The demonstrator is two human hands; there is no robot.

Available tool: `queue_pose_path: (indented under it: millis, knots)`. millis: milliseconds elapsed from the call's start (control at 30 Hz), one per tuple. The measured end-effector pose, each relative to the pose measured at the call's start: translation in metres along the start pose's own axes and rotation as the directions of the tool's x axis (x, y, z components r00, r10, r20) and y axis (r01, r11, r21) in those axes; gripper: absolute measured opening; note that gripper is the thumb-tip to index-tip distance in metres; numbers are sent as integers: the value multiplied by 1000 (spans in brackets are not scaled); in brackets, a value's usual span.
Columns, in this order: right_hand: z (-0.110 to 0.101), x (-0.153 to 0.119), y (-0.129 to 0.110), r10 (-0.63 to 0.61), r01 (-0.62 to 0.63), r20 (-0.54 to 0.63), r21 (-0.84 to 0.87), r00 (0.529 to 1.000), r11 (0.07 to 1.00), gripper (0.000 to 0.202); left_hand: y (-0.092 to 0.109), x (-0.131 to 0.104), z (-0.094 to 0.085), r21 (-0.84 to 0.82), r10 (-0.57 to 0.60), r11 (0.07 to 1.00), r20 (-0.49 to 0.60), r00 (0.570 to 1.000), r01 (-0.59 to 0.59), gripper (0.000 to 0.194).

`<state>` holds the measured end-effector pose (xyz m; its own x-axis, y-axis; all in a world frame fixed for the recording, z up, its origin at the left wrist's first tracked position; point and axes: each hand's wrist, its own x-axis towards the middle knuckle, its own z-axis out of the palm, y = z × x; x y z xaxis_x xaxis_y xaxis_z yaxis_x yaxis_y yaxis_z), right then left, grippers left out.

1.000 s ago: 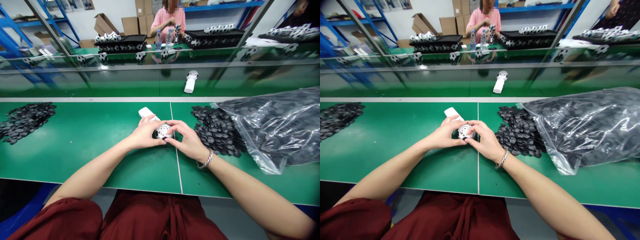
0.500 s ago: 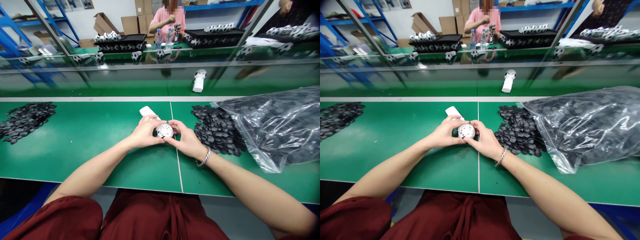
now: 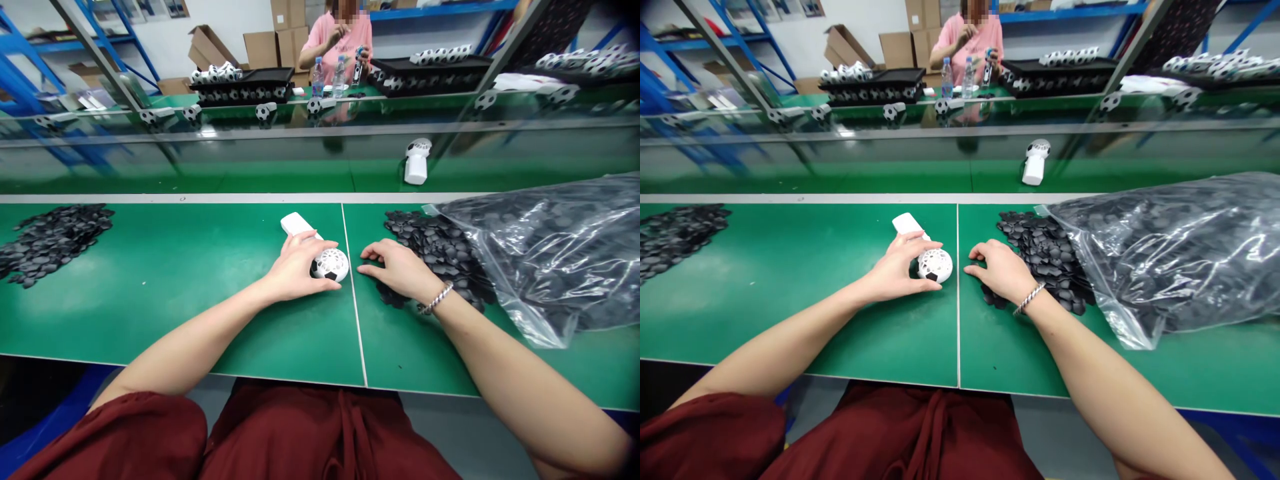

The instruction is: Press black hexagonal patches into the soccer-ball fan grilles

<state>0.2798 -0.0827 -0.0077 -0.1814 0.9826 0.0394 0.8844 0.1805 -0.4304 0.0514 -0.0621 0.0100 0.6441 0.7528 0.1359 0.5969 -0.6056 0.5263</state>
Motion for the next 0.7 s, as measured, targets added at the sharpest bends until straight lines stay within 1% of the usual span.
queue_pose_path:
  millis: [133,300,367,433,567,700]
  knots:
    - [0,-2,-5,3,-1,55,-32,998,999,12,-1,0,0,7,7,1000,-3,1000,-7,67]
    - [-6,-4,-11,83,-76,50,-138,995,988,16,0,0,-1,9,10,1000,1,1000,-10,66]
    - [-8,-4,-12,111,-99,65,-159,992,982,13,1,0,-1,8,8,1000,3,1000,-8,66]
    - [-9,-4,-11,110,-97,86,-144,990,985,10,1,0,0,7,7,1000,1,1000,-7,65]
    - [-9,-3,-8,33,-26,72,-104,997,994,6,1,0,-1,9,19,1000,1,1000,-19,65]
    - [-8,-3,-9,9,-8,72,-13,997,1000,4,0,0,-2,16,38,999,12,999,-38,69]
